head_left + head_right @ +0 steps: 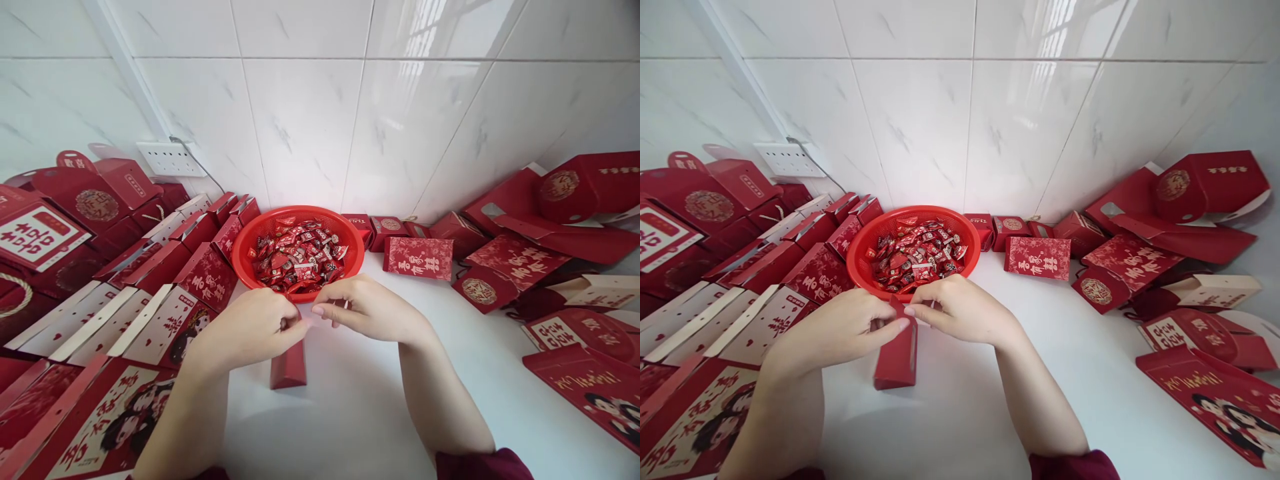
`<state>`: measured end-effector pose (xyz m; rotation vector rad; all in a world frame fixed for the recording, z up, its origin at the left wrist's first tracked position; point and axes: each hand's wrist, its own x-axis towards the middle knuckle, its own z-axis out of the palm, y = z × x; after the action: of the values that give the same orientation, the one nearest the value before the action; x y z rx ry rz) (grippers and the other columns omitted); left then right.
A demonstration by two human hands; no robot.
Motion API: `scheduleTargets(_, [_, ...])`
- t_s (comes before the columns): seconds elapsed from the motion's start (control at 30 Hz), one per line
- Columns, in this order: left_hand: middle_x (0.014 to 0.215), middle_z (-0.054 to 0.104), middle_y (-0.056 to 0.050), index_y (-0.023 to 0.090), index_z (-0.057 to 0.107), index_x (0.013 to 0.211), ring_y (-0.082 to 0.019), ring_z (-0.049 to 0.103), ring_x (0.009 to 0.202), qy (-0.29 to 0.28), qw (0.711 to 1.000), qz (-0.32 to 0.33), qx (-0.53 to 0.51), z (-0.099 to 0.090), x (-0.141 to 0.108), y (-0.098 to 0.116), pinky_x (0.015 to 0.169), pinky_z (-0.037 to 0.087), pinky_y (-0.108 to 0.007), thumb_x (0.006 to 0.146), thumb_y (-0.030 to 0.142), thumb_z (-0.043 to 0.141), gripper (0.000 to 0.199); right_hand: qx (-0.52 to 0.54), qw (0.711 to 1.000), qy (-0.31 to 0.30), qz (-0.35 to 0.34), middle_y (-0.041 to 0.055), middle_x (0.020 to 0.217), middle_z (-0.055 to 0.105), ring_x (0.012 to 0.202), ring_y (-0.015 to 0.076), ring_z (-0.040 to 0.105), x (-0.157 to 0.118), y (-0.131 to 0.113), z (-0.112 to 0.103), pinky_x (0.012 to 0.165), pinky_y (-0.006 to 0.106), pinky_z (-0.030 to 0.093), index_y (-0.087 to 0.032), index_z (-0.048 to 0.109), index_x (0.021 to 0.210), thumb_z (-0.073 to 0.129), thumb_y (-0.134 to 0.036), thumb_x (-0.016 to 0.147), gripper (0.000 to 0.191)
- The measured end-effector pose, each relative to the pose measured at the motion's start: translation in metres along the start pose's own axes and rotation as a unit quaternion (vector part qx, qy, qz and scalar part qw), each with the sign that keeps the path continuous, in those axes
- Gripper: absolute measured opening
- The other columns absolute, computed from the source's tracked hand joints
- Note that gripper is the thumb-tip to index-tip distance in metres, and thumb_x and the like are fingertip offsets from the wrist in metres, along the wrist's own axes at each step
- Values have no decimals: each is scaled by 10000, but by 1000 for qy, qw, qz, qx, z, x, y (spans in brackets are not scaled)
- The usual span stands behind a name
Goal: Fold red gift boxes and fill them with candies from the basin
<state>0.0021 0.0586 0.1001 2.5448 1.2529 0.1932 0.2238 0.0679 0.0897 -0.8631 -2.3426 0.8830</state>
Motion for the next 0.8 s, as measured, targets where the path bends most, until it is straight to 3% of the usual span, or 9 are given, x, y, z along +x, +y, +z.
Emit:
scheduleTargets(0.1, [619,629,1,200,599,632,-160,551,583,-30,999,-5,33,-2,-3,0,549,280,-280,891,341,549,298,-19,999,17,20,-6,726,675,608,97,566,-2,2,-2,584,230,393,-171,677,840,529,-262,975,220])
scheduleTargets(0.17, [750,687,2,237,656,878,-184,617,693,-28,999,-29,22,-5,-5,-2,586,339,-271,880,262,538,121,-22,999,17,32,-7,733,676,624,99,581,-3,3,-3,592,232,394,-174,678,850,525,-263,976,217])
scheduleTargets(0.27, [854,716,-6,270,615,1129,-204,655,786,-24,998,-61,14,-8,-8,-7,645,410,-278,886,198,491,282,-28,999,15,43,-15,725,673,629,98,584,-4,3,-3,587,232,383,-179,679,854,522,-270,977,219])
scheduleTargets(0.43, [854,710,-19,258,708,870,-212,644,827,-40,997,-48,50,-5,-1,-14,747,438,-330,916,197,483,238,-40,998,16,42,-20,727,673,628,95,565,-2,4,-2,585,232,372,-186,687,868,523,-263,975,210])
scheduleTargets(0.63, [939,651,-17,252,717,821,-220,580,940,-22,994,26,103,0,8,-11,879,409,-396,888,259,624,114,-34,998,26,40,-12,754,676,648,105,584,-5,5,-4,603,236,391,-193,692,889,519,-299,982,223])
scheduleTargets(0.8, [915,619,-11,259,698,850,-198,568,901,4,992,50,113,-25,0,-7,846,436,-361,932,310,570,160,-17,997,63,39,-8,767,685,663,114,616,-15,5,-14,605,240,413,-197,677,883,495,-315,992,243])
